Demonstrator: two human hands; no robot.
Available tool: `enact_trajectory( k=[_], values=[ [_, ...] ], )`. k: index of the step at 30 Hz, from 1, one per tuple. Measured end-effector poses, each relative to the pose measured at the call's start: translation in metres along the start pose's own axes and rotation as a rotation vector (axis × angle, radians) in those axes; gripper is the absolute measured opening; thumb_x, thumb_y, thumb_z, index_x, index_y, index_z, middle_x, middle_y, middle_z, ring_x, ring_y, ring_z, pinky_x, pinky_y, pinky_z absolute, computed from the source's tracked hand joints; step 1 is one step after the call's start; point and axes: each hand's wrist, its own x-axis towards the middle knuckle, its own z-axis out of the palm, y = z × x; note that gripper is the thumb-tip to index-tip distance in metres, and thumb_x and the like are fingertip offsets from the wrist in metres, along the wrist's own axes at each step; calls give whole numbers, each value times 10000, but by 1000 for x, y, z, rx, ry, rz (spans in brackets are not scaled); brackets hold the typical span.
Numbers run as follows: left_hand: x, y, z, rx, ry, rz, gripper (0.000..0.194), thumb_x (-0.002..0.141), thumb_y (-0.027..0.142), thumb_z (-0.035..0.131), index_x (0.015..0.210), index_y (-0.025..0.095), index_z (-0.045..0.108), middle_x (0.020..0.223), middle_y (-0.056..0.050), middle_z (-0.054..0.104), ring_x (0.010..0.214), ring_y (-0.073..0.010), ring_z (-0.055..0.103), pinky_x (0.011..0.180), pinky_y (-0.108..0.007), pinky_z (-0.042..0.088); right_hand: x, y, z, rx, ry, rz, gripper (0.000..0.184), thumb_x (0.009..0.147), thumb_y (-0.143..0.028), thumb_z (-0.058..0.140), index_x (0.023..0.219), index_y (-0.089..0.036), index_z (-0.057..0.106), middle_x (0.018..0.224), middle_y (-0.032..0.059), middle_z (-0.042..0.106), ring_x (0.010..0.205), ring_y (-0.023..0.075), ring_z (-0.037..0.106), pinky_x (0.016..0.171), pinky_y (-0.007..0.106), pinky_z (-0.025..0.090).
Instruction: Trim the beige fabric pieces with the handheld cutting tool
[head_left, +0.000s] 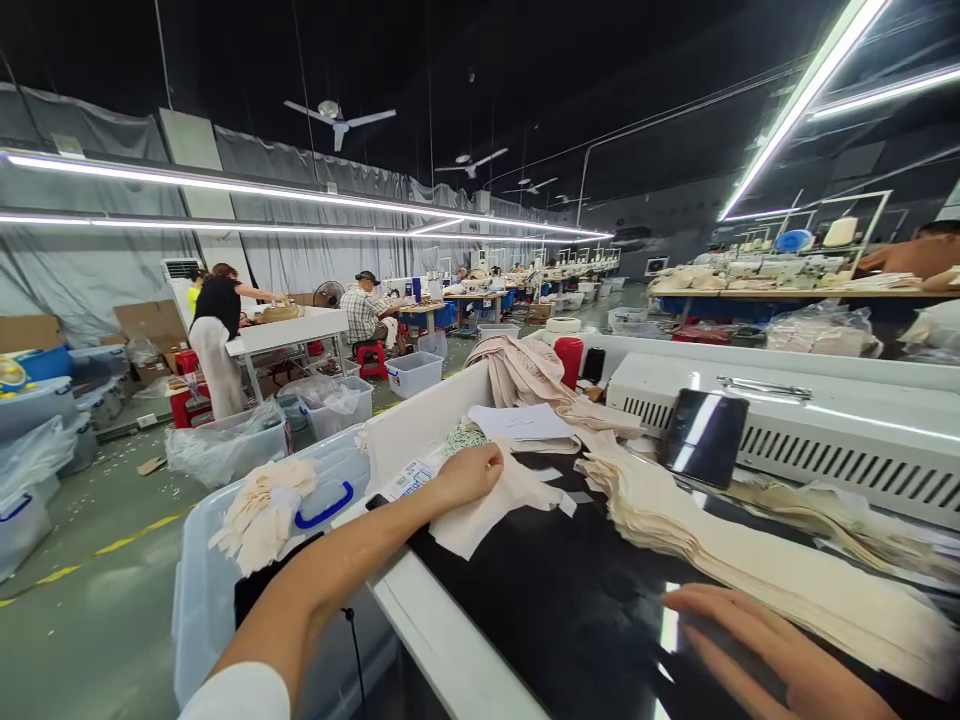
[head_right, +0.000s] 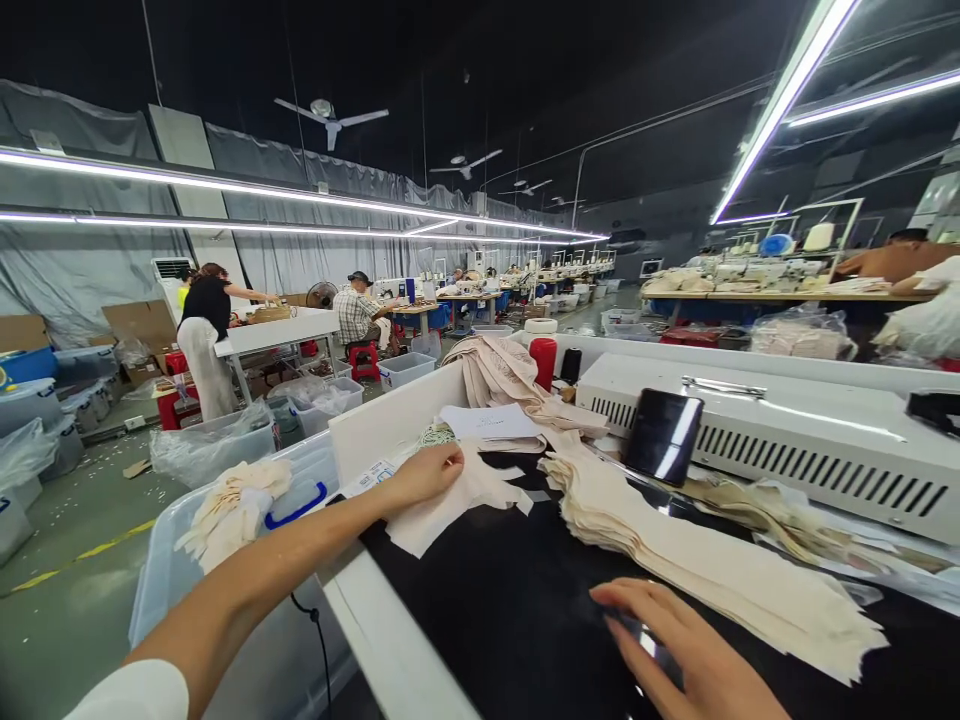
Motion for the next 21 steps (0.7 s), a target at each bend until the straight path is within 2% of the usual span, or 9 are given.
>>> enact_trajectory(
  k=[2,4,8,11,14,18,21],
  values=[
    [-4,2,-5,-45,26,20,317,1030,362,653,1281,170,637,1286,-104,653,1091,-244,676,933,-454,593,-2,-29,-1,48,-44,25,156,793,-511,649,839,-413,762,965,68,806,913,373,789,846,549,656],
    [-10,5,-9,-88,48,48,314,1031,362,652,1278,170,638,1283,-103,654,1090,-244,676,933,-453,592,-7,-62,-3,118,-144,43,167,814,-455,628,842,-364,765,941,69,795,872,324,778,840,476,654],
    [-27,8,-18,-172,65,120,315,1031,368,651,1274,168,638,1270,-101,656,1076,-240,678,923,-448,594,-18,-111,-1,244,-239,133,191,820,-372,593,854,-280,756,866,51,742,772,237,696,724,369,595],
    [-42,8,-25,-226,61,180,295,1033,383,645,1223,158,651,1198,-87,674,1016,-224,684,886,-423,597,-25,-126,8,520,-271,339,140,750,-362,699,813,-246,745,831,19,696,793,199,626,735,321,555],
    [-59,13,-31,-278,50,234,285,1038,422,622,1105,148,657,1038,-53,676,883,-188,669,802,-369,580,-29,-135,16,693,-285,470,270,721,-440,768,870,-218,734,795,9,658,760,180,617,649,290,550],
    [-85,30,-33,-351,13,292,360,1020,521,557,959,169,609,858,-8,613,745,-151,567,690,-285,473,-32,-151,23,896,-305,581,508,738,-593,792,1036,-184,741,1036,93,713,865,185,681,717,300,587],
    [-108,48,-28,-403,-44,316,386,999,556,535,957,178,602,869,-15,626,730,-147,534,670,-273,423,-35,-164,25,1046,-289,596,587,744,-690,765,1030,-179,737,1104,115,729,906,181,695,796,309,581]
  ],
)
